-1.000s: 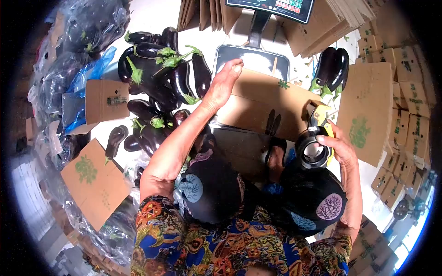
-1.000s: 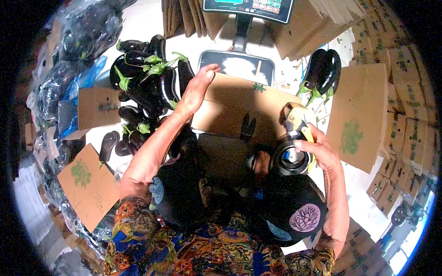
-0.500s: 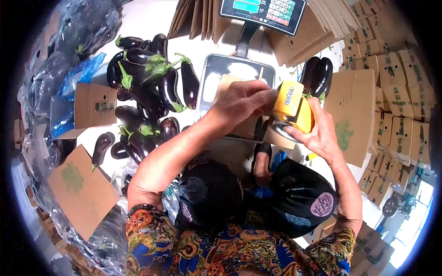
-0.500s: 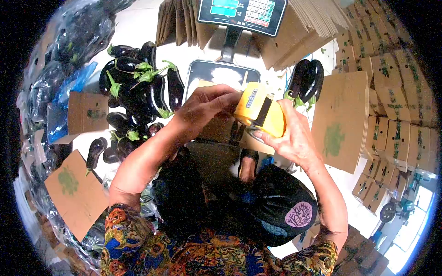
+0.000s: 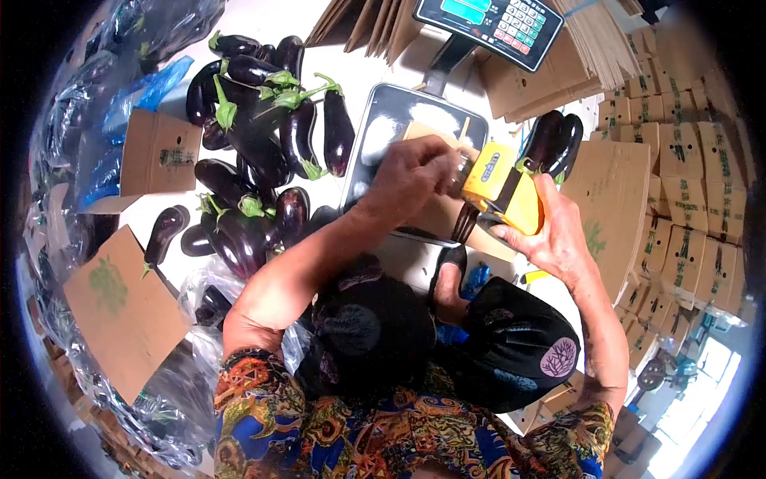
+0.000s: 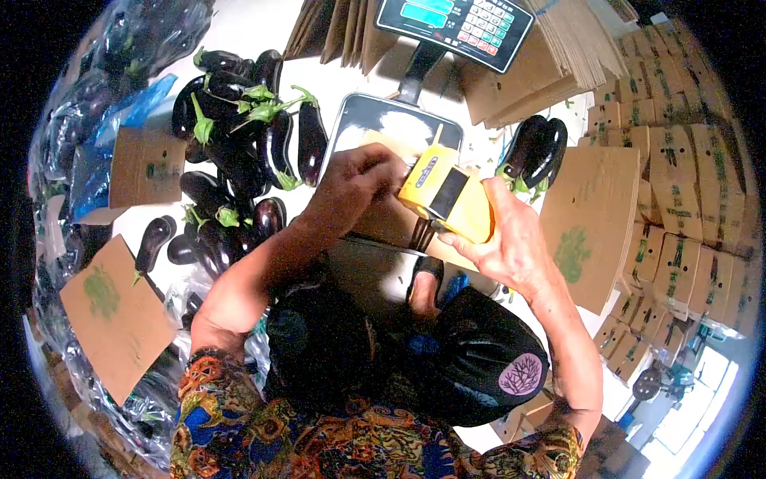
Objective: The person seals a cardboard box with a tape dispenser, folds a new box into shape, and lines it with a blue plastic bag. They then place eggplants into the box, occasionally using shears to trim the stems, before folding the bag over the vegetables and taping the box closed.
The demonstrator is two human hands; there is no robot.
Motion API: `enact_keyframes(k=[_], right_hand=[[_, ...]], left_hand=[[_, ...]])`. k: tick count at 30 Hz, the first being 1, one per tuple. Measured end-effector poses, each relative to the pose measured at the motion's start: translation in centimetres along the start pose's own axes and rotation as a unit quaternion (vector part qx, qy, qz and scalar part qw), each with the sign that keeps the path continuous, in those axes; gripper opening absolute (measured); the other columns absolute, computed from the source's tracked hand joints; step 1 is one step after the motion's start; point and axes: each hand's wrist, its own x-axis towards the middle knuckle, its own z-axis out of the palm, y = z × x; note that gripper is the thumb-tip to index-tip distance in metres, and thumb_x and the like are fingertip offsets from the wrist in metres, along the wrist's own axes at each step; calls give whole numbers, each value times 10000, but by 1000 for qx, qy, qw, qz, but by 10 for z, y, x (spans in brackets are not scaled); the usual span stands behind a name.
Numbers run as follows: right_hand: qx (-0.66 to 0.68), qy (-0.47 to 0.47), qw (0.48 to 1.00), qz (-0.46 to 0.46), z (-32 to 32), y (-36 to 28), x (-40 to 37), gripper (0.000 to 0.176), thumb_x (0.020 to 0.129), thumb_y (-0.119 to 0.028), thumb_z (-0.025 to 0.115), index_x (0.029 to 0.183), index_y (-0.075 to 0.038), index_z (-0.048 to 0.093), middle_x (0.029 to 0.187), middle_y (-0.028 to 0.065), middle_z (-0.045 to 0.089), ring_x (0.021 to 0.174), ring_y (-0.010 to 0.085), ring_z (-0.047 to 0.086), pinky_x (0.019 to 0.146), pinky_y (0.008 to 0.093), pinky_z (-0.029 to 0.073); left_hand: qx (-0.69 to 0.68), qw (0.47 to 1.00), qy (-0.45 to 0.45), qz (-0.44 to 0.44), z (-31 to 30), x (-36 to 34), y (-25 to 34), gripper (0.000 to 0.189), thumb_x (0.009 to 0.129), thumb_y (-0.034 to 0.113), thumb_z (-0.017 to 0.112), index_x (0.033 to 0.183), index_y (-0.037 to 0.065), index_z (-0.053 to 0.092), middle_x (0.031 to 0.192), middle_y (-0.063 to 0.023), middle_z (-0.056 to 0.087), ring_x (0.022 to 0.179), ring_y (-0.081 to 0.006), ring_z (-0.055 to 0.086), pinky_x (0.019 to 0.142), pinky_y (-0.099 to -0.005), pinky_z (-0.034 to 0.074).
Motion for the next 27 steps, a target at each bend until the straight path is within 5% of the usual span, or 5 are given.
enact_keyframes(k=[2, 3, 4, 5, 27], right_hand=[[-43, -17, 999, 3, -4, -5, 0, 549, 694, -342, 788, 1015, -21, 479, 863, 219, 619, 819, 400, 625, 701, 449, 504], [-70, -26, 997, 14, -7, -8, -1, 546, 697, -343, 785, 1008, -20, 474, 860, 219, 619, 819, 402, 624, 698, 455, 505], [-98, -34, 994, 26, -8, -9, -2, 542, 700, -345, 782, 1000, -19, 470, 857, 219, 619, 819, 404, 624, 696, 460, 505], [-119, -29, 992, 17, -8, -8, -2, 542, 701, -347, 780, 998, -19, 467, 852, 217, 617, 810, 402, 624, 693, 461, 505], [-206, -77, 975, 23, 15, -29, 30, 523, 702, -280, 770, 1032, -26, 453, 860, 212, 606, 732, 388, 630, 623, 453, 518]], left_hand=[[27, 998, 52, -9, -22, -3, -6, 174, 909, 161, 559, 861, 27, 658, 751, 4, 609, 694, -77, 533, 635, -228, 430], [136, 976, 125, 116, -42, -5, -11, 158, 894, 160, 571, 851, 33, 656, 698, 1, 581, 642, -80, 508, 606, -244, 416], [-67, 992, 105, 15, -72, -5, -21, 143, 883, 166, 590, 805, 56, 636, 651, 9, 539, 578, -81, 458, 562, -247, 377], [-36, 979, 194, -47, -83, -6, -12, 147, 875, 179, 616, 764, 82, 604, 624, 26, 494, 538, -78, 407, 529, -235, 332], [-104, 952, 286, 22, -122, -16, -119, 262, 928, 237, 555, 781, 23, 589, 672, 55, 497, 623, -42, 419, 550, -215, 355]])
